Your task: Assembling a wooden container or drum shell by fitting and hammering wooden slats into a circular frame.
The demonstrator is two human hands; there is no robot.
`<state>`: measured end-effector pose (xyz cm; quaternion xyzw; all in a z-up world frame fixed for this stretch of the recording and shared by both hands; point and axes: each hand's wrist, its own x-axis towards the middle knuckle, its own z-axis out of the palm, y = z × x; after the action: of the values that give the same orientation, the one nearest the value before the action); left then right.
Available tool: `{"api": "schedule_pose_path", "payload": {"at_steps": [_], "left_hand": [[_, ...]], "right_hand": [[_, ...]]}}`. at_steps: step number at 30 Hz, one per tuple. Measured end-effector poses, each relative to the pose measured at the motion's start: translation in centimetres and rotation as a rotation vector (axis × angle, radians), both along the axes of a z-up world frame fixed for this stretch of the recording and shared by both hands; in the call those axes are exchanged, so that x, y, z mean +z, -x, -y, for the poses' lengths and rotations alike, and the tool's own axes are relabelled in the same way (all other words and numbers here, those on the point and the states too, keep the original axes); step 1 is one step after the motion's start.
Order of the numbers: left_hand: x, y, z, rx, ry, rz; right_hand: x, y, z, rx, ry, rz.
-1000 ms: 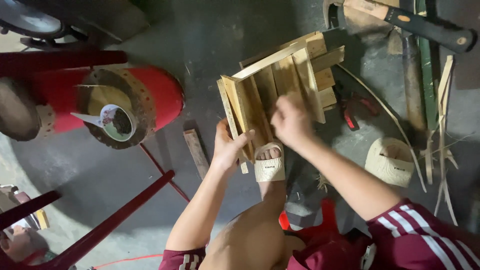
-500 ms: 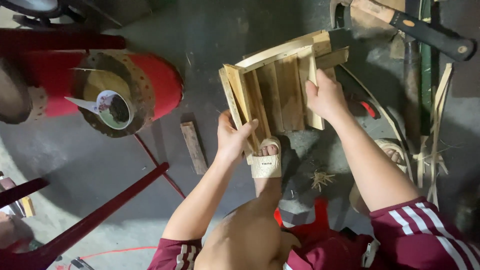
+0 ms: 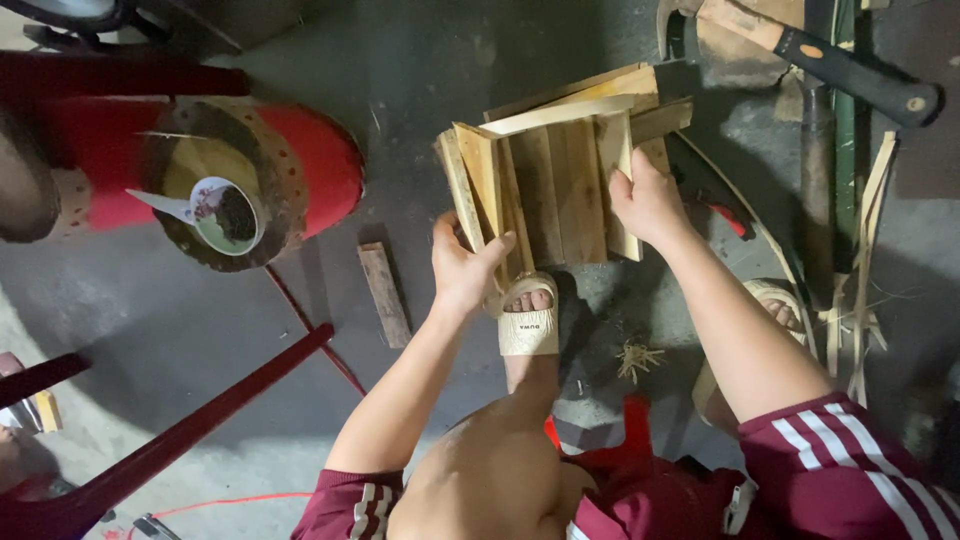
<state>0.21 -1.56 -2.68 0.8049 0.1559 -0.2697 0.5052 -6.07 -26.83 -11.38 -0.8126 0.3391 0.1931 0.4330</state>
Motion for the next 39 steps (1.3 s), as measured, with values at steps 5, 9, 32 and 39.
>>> {"api": "schedule_pose_path", "payload": {"at_steps": [5,9,32,39], "left_hand": [[-0.8,-0.1,-0.2,-0.024,0.025,-0.035],[-0.6,0.2,0.1,-0.015,0.043,-0.052],[0.9,0.2,0.4,-0.171,0.221,-0.075],[-3.3,1.0,-2.9,-0.309,0.444,0.057]], "right_hand": [[-1.3,0.7,-0.4,-0.029,0.002,-0.019],[-0.9,0.8,-0.8,-0.019,0.045,0.015],[-6.5,-4.9,0.8,-0.401,0.113,0.453],[-5.4,-4.8,0.7,-0.454,-0.080,0.567]]}}
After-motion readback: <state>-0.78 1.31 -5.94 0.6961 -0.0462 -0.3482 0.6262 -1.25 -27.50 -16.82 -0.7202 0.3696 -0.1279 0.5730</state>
